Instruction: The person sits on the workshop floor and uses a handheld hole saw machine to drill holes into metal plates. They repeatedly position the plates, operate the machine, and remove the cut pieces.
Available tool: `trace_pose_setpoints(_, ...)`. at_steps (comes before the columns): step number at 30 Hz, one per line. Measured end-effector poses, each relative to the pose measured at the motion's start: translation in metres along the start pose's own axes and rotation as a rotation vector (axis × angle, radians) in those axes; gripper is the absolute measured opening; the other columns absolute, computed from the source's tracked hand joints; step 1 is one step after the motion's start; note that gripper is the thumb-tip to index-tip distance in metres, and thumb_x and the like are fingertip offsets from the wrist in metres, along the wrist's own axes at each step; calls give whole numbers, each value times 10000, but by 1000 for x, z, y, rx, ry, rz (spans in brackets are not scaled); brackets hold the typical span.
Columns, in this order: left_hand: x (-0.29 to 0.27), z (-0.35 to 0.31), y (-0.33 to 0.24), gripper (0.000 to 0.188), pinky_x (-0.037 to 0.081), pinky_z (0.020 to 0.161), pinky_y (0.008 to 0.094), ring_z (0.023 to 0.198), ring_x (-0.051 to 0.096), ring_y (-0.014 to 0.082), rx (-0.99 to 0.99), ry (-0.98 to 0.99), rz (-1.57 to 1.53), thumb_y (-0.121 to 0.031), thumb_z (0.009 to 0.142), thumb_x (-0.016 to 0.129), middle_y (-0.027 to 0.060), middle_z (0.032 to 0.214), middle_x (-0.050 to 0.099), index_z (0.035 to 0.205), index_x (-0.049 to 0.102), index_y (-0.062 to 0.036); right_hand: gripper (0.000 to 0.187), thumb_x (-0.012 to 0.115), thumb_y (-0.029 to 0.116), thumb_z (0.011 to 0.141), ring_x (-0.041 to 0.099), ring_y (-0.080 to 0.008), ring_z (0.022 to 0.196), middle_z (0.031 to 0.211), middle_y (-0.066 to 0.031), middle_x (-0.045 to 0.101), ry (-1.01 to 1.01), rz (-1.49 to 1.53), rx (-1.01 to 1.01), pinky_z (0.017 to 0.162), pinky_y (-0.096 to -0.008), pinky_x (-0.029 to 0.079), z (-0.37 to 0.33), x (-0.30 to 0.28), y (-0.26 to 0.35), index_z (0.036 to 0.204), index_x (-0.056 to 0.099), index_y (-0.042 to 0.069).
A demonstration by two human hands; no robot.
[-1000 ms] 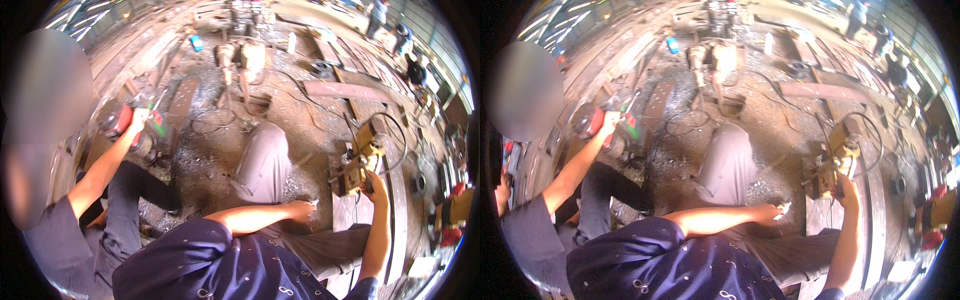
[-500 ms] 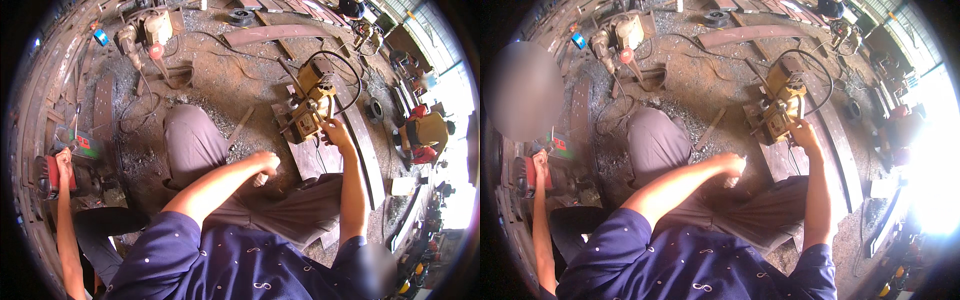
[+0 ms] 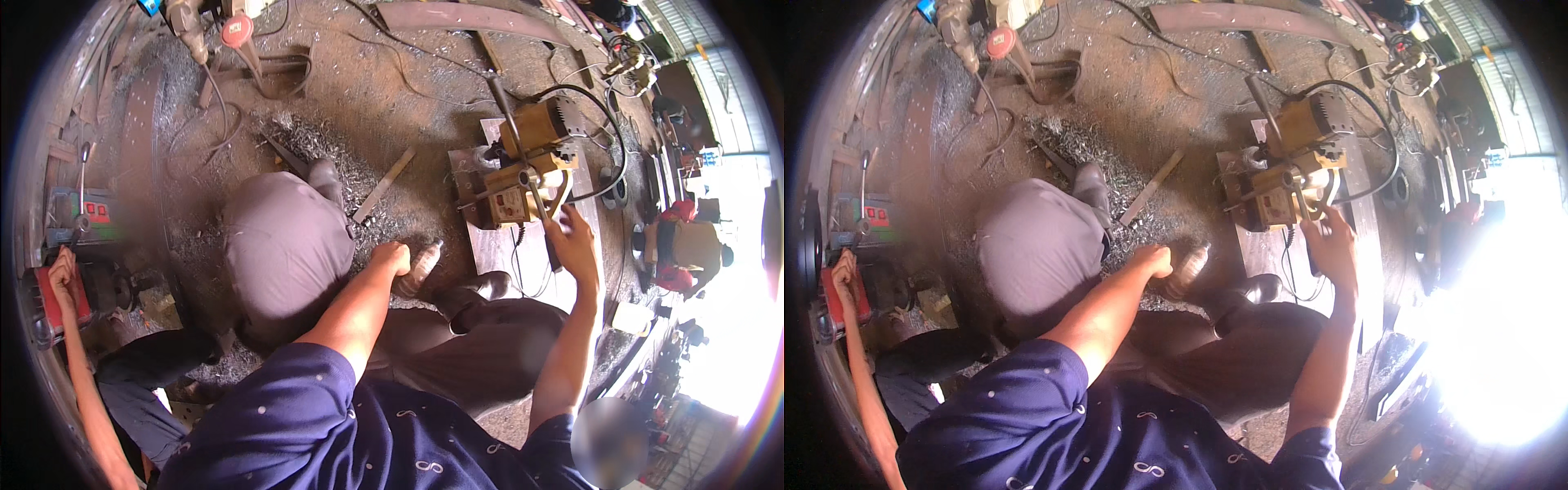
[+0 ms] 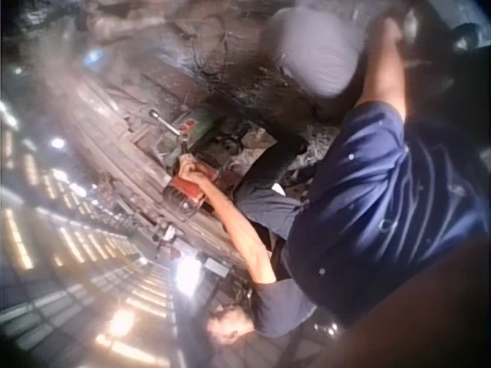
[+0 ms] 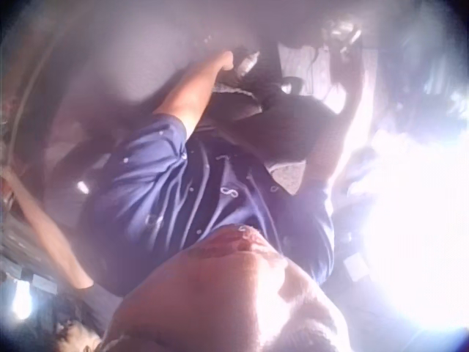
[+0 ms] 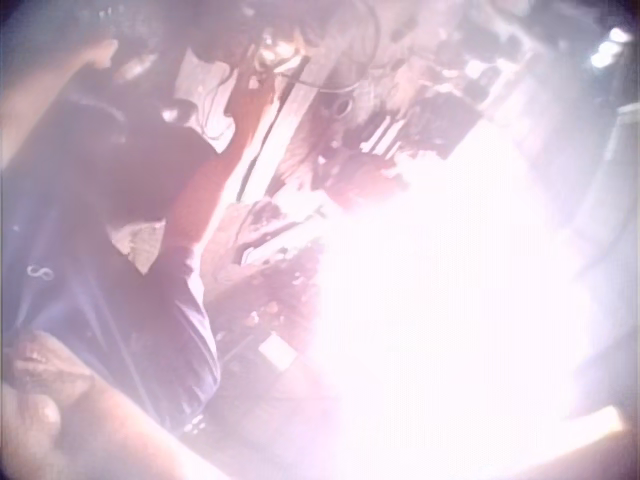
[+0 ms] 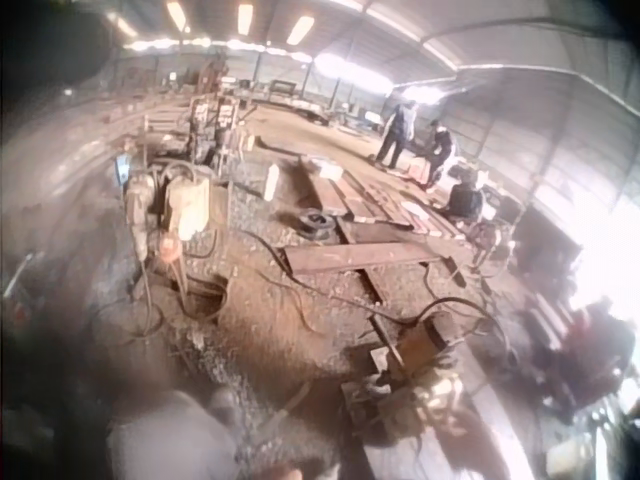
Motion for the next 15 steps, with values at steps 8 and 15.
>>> trace_pose_setpoints(8,117,48,-30,786,535,959,533,1210,621,366,-65,-223,-230,-520,756,843,172,1280,615,1313,504,-79,744,765,331,926,682,-176,699,1082,-162,706,301,10,404,566,-306,534,-27,-9,5,1564,450,113)
trace_pose_setpoints(15,141,69,-36,729,526,945,511,1177,635,322,-197,-245,-217,-480,753,871,125,1239,628,1277,530,-104,790,825,159,853,635,-149,647,1026,-134,667,283,-85,441,514,-304,509,-17,1,3,1554,464,121)
Point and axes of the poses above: each hand's wrist, its own z-axis towards the middle knuckle, its own x-axis out of the palm, y = z × x, the point moved 1 cm from there along z, towards the middle knuckle
